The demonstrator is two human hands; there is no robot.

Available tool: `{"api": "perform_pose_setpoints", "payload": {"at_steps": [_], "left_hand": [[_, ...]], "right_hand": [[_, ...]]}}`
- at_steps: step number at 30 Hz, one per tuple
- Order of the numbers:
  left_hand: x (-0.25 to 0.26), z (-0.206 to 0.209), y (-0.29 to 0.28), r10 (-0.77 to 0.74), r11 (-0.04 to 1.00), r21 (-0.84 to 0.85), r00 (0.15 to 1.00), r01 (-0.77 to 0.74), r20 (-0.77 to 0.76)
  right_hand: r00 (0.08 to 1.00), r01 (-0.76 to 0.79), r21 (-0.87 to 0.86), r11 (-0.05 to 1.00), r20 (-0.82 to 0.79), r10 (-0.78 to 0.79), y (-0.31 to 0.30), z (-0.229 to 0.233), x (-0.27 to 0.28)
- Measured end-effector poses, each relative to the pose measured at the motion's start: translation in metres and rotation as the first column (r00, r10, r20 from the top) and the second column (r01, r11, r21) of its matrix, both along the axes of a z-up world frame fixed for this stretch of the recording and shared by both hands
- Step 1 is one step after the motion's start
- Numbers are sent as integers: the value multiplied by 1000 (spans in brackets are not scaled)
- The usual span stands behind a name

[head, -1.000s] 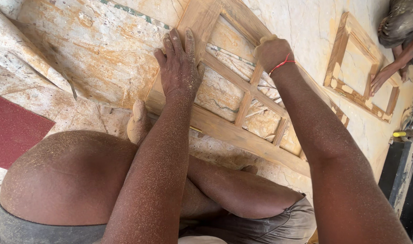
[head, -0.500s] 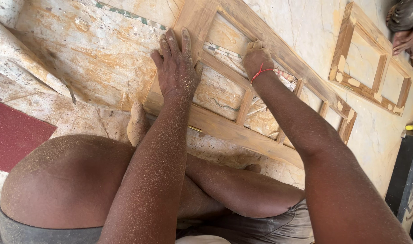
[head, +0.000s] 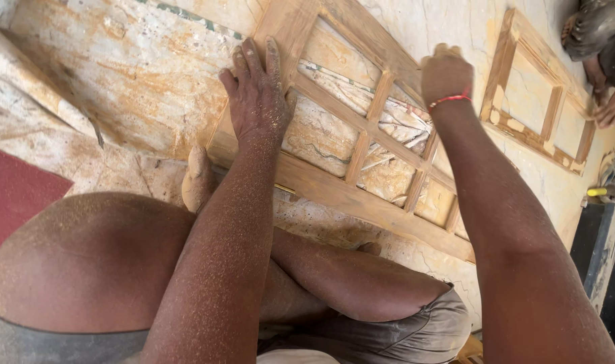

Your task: The person sits on the floor and sands a wooden window frame using a sanding block. They systematically work across the frame's surface, including the edges and inner grid sections, to smooth the wood.

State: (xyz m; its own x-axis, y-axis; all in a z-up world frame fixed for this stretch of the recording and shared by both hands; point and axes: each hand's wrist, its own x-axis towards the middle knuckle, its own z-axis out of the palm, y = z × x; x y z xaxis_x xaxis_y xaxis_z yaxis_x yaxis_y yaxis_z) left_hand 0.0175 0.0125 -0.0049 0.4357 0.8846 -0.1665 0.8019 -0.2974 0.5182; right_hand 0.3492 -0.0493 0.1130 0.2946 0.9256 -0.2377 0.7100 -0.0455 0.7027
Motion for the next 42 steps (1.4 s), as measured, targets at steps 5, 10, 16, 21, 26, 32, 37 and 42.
{"api": "perform_pose_setpoints", "payload": {"at_steps": [5,10,16,21,26,32,37,42], "left_hand": [[3,2,-1,29,997,76,997,-35,77],[1,-3,-1,-6,999,43,1000,5,13],[2,-2,1,1,1000,25,1000,-2,10],[3,3,-1,-21,1000,-4,1000,21,1],[0,0,1,-16,1000,20,1000,16,1],[2,1,0,13,999,29,999,-14,46],[2,0,-2,-4,1000,28,1000,4,11],[3,0,0,-2,999,43,1000,3,-15]], "right_hand": [[980,-165,105,981,-94,175,-15,7,-2],[978,-211,-118,970,-28,209,-1,-33,-19],[972,-230,-78,970,-62,225,4,-79,-31],[979,-135,-336,932,99,177,3,-89,-52],[962,-219,-294,930,97,257,6,-59,-55],[972,-230,-146,962,11,234,-9,-43,-21],[989,-92,89,992,-110,101,-14,-27,21],[809,394,142,908,-522,-270,-15,-27,34]]}}
